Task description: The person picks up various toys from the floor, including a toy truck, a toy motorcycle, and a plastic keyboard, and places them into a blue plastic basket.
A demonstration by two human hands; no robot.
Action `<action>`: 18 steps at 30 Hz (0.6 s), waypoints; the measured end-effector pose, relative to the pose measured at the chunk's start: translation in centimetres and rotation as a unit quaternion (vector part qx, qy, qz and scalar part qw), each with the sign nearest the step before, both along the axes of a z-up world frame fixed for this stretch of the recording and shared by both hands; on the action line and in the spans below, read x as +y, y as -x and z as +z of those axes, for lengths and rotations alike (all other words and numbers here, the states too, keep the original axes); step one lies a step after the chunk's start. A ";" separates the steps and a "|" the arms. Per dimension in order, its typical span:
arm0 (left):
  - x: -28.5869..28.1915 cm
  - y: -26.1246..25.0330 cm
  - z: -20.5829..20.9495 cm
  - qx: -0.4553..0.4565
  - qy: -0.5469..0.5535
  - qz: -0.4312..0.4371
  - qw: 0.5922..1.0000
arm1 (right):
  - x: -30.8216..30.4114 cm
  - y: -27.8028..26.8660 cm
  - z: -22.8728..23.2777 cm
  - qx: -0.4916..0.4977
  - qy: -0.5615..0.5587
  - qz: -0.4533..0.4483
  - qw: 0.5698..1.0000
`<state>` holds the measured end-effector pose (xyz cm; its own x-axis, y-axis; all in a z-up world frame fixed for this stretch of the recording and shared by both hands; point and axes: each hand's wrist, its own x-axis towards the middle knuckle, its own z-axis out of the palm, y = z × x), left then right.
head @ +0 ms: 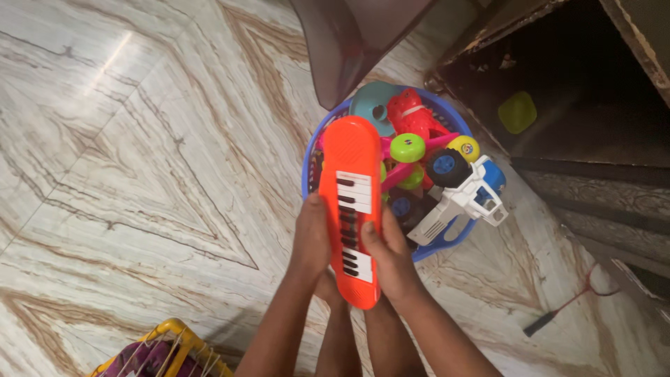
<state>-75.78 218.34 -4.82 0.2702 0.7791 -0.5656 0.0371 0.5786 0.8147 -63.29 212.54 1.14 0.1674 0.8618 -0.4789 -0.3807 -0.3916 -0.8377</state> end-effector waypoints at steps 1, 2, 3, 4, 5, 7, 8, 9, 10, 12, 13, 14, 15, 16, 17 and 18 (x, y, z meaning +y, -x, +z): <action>0.2 0.0 -0.6 -0.036 0.026 0.016 0.999 | 0.0 -0.1 -0.2 -0.001 0.003 -0.001 1.000; 0.7 0.0 -1.1 -0.035 0.025 0.015 0.999 | 0.4 -0.1 -0.3 -0.007 0.002 0.010 1.000; 1.1 0.0 -1.6 -0.072 0.087 0.041 0.993 | 0.9 -0.2 -0.4 -0.013 0.001 0.020 1.000; 1.5 0.0 -2.2 -0.110 0.148 0.066 0.981 | 1.4 -0.4 -0.4 -0.014 -0.001 0.019 1.000; 2.2 0.1 -3.0 -0.110 0.146 0.064 0.981 | 1.7 -0.7 -0.3 -0.009 0.029 0.018 0.999; 2.7 0.2 -4.9 -0.165 0.122 0.059 0.977 | 1.9 -1.2 0.0 -0.006 0.066 0.018 0.998; 3.1 0.3 -5.9 -0.166 0.122 0.060 0.977 | 2.2 -1.5 -0.1 0.042 0.063 -0.022 0.997; 3.5 0.2 -7.0 -0.083 0.088 0.038 0.992 | 2.4 -1.8 -0.3 0.089 0.060 -0.062 0.992; 3.6 0.1 -7.7 0.003 0.056 0.015 0.998 | 2.7 -2.3 -0.6 0.088 0.061 -0.061 0.992; 4.6 0.0 -8.4 0.027 0.036 0.023 0.999 | 3.1 -3.6 -1.0 0.117 0.082 -0.134 0.981; 5.2 -0.1 -8.5 0.052 0.014 0.030 0.998 | 3.1 -4.2 -1.1 0.117 0.085 -0.135 0.980; 5.6 -0.4 -8.5 0.052 0.015 0.030 0.998 | 3.3 -4.8 -1.2 0.120 0.078 -0.149 0.978; 6.0 -0.7 -8.4 0.086 0.000 0.034 0.996 | 3.4 -5.5 -1.2 0.122 0.070 -0.164 0.976; 6.3 -0.8 -8.3 0.121 -0.016 0.038 0.992 | 3.6 -6.1 -1.1 0.123 0.072 -0.164 0.976; 6.8 -0.9 -8.4 0.123 -0.015 0.039 0.992 | 3.8 -6.7 -0.9 0.120 0.055 -0.160 0.978; 7.2 -1.0 -8.7 0.169 -0.026 0.021 0.985 | 3.9 -7.3 -0.6 0.117 0.038 -0.157 0.980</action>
